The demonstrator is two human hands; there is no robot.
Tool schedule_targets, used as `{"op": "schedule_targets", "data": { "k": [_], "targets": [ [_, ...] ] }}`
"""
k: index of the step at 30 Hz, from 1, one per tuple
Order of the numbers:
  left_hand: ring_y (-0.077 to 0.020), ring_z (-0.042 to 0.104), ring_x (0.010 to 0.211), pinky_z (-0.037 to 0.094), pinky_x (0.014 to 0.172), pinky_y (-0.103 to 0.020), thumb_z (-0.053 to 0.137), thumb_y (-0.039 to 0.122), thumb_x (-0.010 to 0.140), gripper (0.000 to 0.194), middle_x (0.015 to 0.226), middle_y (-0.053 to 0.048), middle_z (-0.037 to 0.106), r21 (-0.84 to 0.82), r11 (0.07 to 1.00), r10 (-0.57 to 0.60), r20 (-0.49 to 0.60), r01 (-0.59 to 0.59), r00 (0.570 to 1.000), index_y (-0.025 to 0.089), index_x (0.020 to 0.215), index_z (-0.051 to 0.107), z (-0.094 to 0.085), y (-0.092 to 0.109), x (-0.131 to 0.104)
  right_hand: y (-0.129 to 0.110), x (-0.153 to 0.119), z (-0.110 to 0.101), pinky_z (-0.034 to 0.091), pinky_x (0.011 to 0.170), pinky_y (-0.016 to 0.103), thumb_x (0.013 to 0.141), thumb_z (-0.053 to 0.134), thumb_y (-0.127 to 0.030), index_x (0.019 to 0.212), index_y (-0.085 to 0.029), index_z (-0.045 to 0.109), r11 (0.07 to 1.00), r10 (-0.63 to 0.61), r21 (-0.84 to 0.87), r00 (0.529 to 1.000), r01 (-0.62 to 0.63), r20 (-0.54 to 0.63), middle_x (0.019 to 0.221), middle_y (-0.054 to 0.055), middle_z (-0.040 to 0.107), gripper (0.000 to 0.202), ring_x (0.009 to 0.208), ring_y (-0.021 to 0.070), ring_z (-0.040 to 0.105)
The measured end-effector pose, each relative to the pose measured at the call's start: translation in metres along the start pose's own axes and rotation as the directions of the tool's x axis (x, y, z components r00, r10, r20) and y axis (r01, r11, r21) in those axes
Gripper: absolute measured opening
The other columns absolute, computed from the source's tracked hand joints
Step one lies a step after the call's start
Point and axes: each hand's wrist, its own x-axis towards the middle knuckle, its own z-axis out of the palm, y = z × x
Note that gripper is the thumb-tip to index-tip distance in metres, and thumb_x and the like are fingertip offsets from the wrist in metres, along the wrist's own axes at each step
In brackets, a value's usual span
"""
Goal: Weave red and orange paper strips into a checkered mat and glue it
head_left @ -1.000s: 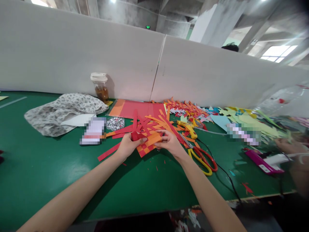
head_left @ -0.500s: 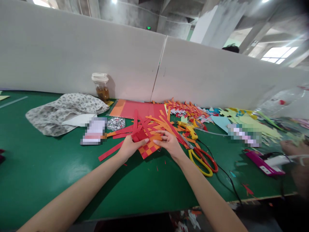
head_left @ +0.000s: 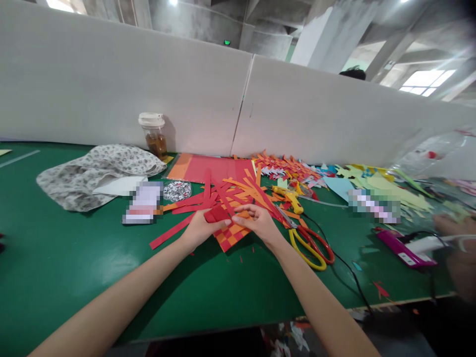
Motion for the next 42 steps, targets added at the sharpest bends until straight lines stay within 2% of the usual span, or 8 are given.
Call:
{"op": "schedule_targets", "data": {
  "k": [6, 10, 20, 24, 27, 31, 37, 42],
  "targets": [
    [-0.0147, 0.062, 0.065, 0.048, 0.062, -0.026, 0.072, 0.043, 0.067, 0.028, 0.073, -0.002, 0.07, 0.036, 0.999, 0.023, -0.015, -0.023, 1.0, 0.016, 0.072, 0.067, -0.0008, -0.0025, 0.0008, -0.0012, -0.0011, 0.001, 0.045, 0.06, 0.026, 0.058, 0.078, -0.035, 0.07, -0.018, 0.068, 0.999, -0.025, 0.044, 1.0, 0.025, 0.0, 0.067, 0.0, 0.067, 0.024, 0.06, 0.0113, 0.058],
    [-0.0152, 0.063, 0.068, 0.048, 0.063, -0.026, 0.071, 0.043, 0.068, 0.027, 0.078, -0.002, 0.071, 0.038, 0.998, 0.039, 0.03, -0.04, 0.999, 0.017, 0.076, 0.068, -0.0038, -0.0058, 0.0036, -0.0036, -0.0004, 0.0001, 0.046, 0.061, 0.027, 0.055, 0.08, -0.034, 0.068, -0.018, 0.068, 0.998, -0.003, 0.064, 1.0, 0.004, -0.02, 0.068, 0.001, 0.069, 0.024, 0.06, 0.0124, 0.06],
    [-0.0135, 0.062, 0.065, 0.049, 0.063, -0.025, 0.074, 0.041, 0.066, 0.027, 0.074, -0.001, 0.07, -0.003, 1.0, -0.014, 0.018, 0.014, 1.0, 0.017, 0.075, 0.067, -0.0004, -0.0042, 0.0008, -0.0016, -0.0001, -0.0003, 0.048, 0.062, 0.028, 0.057, 0.079, -0.036, 0.069, -0.018, 0.066, 0.998, -0.028, 0.056, 0.999, 0.029, -0.015, 0.07, 0.001, 0.069, 0.025, 0.063, 0.0137, 0.061],
    [-0.0148, 0.064, 0.069, 0.05, 0.068, -0.027, 0.078, 0.036, 0.06, 0.027, 0.078, -0.002, 0.071, 0.002, 0.999, -0.035, 0.02, 0.035, 0.999, 0.017, 0.076, 0.067, -0.0008, -0.0042, 0.0014, -0.0021, 0.0004, 0.0007, 0.049, 0.066, 0.029, 0.059, 0.077, -0.037, 0.079, -0.018, 0.065, 0.998, -0.049, 0.044, 0.998, 0.051, -0.05, 0.075, 0.002, 0.068, 0.031, 0.069, 0.0149, 0.062],
    [-0.0156, 0.065, 0.072, 0.051, 0.071, -0.029, 0.078, 0.034, 0.061, 0.025, 0.08, -0.003, 0.072, -0.002, 1.0, -0.022, -0.048, 0.022, 0.999, 0.016, 0.075, 0.067, -0.002, -0.0033, 0.0026, -0.0041, 0.0011, -0.0009, 0.051, 0.064, 0.029, 0.057, 0.079, -0.038, 0.094, -0.018, 0.06, 0.995, 0.044, 0.092, 0.99, -0.033, -0.13, 0.07, -0.001, 0.065, 0.046, 0.067, 0.015, 0.063],
    [-0.0181, 0.066, 0.073, 0.052, 0.071, -0.031, 0.079, 0.034, 0.059, 0.028, 0.082, -0.005, 0.072, -0.018, 1.0, -0.018, -0.138, 0.016, 0.99, 0.016, 0.077, 0.067, -0.003, -0.0004, 0.0032, -0.0045, 0.0007, -0.0038, 0.054, 0.057, 0.03, 0.053, 0.081, -0.035, 0.104, -0.019, 0.053, 0.971, 0.166, 0.182, 0.984, -0.153, -0.057, 0.071, 0.0, 0.069, 0.061, 0.058, 0.016, 0.064],
    [-0.019, 0.066, 0.073, 0.051, 0.071, -0.032, 0.077, 0.037, 0.061, 0.03, 0.079, -0.005, 0.072, 0.021, 1.0, 0.019, -0.129, -0.017, 0.991, 0.016, 0.078, 0.067, -0.0046, -0.0009, 0.0032, -0.005, -0.0009, -0.0028, 0.056, 0.062, 0.031, 0.054, 0.081, -0.032, 0.105, -0.019, 0.053, 0.978, 0.05, 0.205, 0.996, -0.033, -0.076, 0.072, 0.0, 0.07, 0.059, 0.063, 0.0172, 0.067],
    [-0.0196, 0.066, 0.074, 0.051, 0.073, -0.033, 0.077, 0.037, 0.061, 0.033, 0.081, -0.007, 0.071, 0.002, 1.0, 0.028, -0.158, -0.028, 0.987, 0.014, 0.081, 0.065, -0.0051, -0.006, 0.0053, -0.0026, -0.0008, -0.0013, 0.054, 0.06, 0.03, 0.053, 0.082, -0.029, 0.11, -0.019, 0.049, 0.971, 0.089, 0.223, 0.996, -0.087, 0.004, 0.071, 0.0, 0.071, 0.067, 0.062, 0.0173, 0.067]
  ]
}}
